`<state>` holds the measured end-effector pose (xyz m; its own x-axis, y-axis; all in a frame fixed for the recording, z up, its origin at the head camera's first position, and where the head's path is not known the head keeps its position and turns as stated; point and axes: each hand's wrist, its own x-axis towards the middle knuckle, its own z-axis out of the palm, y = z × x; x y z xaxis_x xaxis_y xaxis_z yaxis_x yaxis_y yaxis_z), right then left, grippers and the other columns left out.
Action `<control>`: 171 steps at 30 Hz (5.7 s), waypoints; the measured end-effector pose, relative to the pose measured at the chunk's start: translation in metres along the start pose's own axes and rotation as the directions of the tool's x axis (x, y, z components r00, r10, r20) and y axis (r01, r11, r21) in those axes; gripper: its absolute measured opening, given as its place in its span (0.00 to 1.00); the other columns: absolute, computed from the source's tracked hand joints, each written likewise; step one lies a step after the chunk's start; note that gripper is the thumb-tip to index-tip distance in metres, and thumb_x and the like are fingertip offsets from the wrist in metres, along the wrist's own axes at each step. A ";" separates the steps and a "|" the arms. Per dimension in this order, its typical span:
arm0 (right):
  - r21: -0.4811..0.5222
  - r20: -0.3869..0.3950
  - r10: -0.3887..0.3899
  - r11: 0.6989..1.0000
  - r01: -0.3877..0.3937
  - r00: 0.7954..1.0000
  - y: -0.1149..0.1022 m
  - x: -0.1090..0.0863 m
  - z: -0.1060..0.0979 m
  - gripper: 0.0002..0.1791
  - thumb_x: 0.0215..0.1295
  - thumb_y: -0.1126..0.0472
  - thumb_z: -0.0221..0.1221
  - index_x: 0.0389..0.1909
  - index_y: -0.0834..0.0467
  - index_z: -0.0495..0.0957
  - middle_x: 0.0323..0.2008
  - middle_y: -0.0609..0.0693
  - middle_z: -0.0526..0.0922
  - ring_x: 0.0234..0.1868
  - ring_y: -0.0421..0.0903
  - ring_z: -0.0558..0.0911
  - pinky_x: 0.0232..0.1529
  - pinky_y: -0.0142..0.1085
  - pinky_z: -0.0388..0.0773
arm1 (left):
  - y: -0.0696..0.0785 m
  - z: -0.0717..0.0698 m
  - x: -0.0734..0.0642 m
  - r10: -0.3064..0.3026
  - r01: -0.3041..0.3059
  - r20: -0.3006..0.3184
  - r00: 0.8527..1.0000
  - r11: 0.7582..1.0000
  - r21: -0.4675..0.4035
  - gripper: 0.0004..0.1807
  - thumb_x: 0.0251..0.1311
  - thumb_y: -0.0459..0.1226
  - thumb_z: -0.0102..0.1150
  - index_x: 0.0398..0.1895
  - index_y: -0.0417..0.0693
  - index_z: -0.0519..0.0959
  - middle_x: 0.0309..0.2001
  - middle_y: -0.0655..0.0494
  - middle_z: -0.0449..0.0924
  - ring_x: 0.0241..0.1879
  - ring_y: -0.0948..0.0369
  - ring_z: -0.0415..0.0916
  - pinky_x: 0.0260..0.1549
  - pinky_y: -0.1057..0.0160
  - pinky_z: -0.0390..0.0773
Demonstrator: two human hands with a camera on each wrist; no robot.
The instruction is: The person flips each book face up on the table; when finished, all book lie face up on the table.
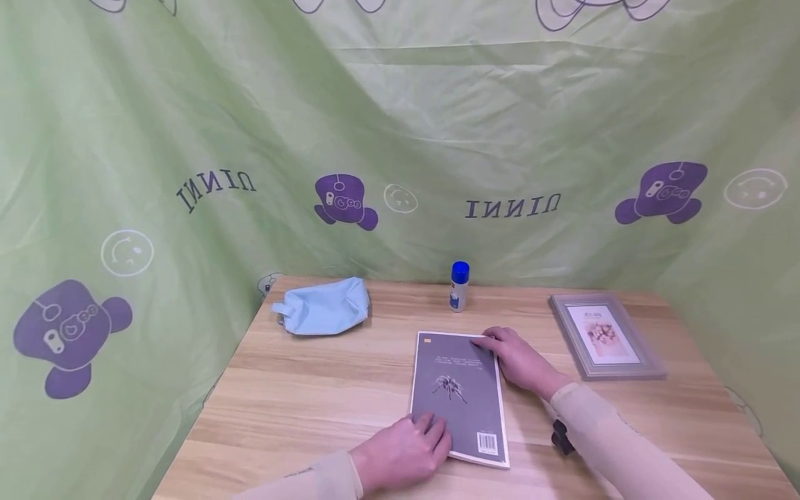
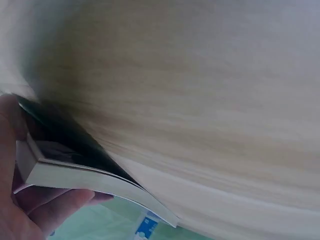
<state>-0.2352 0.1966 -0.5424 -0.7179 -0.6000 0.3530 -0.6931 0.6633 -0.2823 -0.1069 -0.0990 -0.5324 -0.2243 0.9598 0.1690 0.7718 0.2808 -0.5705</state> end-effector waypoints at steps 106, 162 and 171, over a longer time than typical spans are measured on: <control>0.237 -0.354 0.086 0.971 0.001 0.931 -0.011 -0.004 -0.053 0.22 0.61 0.71 0.71 0.54 0.53 0.81 0.45 0.41 0.84 0.45 0.42 0.82 0.46 0.44 0.82 | -0.109 -0.035 -0.038 -0.489 0.278 -0.419 0.765 0.838 -0.471 0.26 0.72 0.32 0.44 0.71 0.42 0.76 0.44 0.48 0.80 0.28 0.61 0.78 0.24 0.70 0.83; 0.244 0.222 0.178 0.942 -0.232 0.959 0.001 -0.025 -0.020 0.33 0.69 0.43 0.67 0.72 0.50 0.76 0.44 0.44 0.82 0.44 0.42 0.80 0.49 0.46 0.80 | -0.097 0.050 -0.035 -0.644 0.678 0.557 0.524 -0.080 -0.731 0.25 0.75 0.32 0.54 0.73 0.44 0.73 0.63 0.41 0.80 0.19 0.63 0.71 0.20 0.62 0.79; 0.189 0.269 0.225 0.941 -0.280 0.937 -0.005 -0.024 -0.019 0.33 0.69 0.42 0.66 0.72 0.50 0.76 0.46 0.47 0.80 0.44 0.44 0.79 0.49 0.48 0.80 | -0.094 0.062 -0.038 -0.638 0.693 0.525 0.564 0.020 -0.721 0.24 0.74 0.32 0.56 0.71 0.40 0.75 0.66 0.41 0.78 0.65 0.44 0.75 0.65 0.45 0.73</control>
<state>-0.2135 0.2161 -0.5327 -0.8455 -0.5333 0.0273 -0.4636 0.7078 -0.5330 -0.2078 -0.1619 -0.5354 -0.9308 0.3637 0.0373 0.2889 0.6689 0.6849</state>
